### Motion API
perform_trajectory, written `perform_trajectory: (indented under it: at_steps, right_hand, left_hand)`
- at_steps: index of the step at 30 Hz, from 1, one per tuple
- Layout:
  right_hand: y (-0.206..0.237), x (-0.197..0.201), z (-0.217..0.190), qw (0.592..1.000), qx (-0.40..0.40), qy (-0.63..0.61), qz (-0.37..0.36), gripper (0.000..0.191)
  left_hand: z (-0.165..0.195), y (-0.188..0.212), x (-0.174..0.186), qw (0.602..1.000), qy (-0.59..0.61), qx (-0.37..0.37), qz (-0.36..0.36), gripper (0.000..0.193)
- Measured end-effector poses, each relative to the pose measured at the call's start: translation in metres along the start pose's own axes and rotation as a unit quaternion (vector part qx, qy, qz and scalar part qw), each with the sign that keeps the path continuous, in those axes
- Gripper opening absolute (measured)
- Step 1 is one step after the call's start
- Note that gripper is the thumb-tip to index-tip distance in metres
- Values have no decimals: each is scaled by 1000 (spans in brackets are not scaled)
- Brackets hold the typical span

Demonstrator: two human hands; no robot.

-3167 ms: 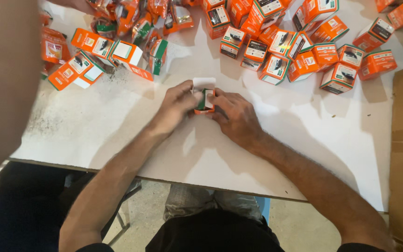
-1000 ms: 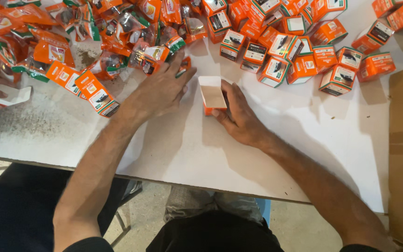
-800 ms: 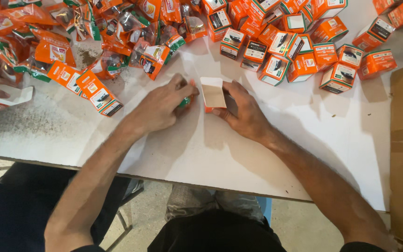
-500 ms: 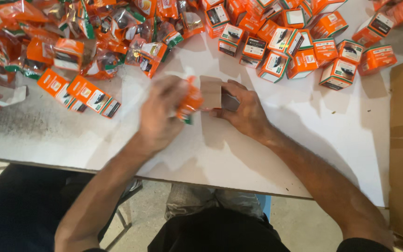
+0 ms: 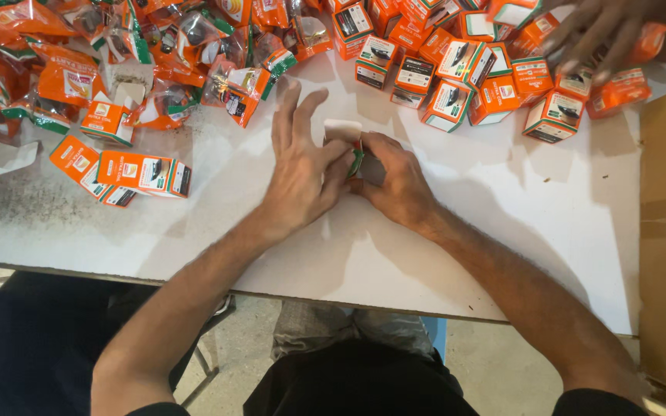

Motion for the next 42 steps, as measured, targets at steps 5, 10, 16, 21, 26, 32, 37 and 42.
perform_trajectory:
  at_steps: [5, 10, 16, 21, 26, 32, 37, 42]
  right_hand:
    - [-1, 1, 2, 1000, 17, 14, -11, 67]
    - [4, -4, 3, 999, 32, 33, -2, 76]
    - [6, -5, 4, 999, -14, -28, 8, 69]
    - [4, -7, -9, 991, 107, 76, -24, 59]
    - [5, -7, -5, 995, 78, 55, -22, 48]
    - [5, -6, -2, 998, 35, 42, -20, 41]
    - [6, -7, 8, 999, -18, -20, -19, 49]
    - [7, -8, 11, 999, -23, -34, -33, 52]
  left_hand:
    - [-27, 2, -28, 945, 219, 232, -70, 52]
    - [-51, 6, -53, 878, 336, 308, -144, 24]
    - [-51, 1, -59, 900, 321, 272, -112, 23]
    - [-52, 15, -51, 710, 627, 260, -186, 37]
    - [-65, 11, -59, 730, 543, 346, -229, 18]
    - [-37, -1, -27, 940, 314, 121, -56, 27]
    - [-20, 11, -5, 967, 246, -49, -35, 41]
    - [-22, 14, -8, 972, 232, -16, -42, 29]
Point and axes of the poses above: each hand's wrist, its own y-axis away from the middle knuckle, its own x-axis out of the back of the hand, z = x × y, the point moved 6 cm from there along -y, towards the middle knuckle, and after that the axes turned 11 degrees about -y, right-handed, at the moved point
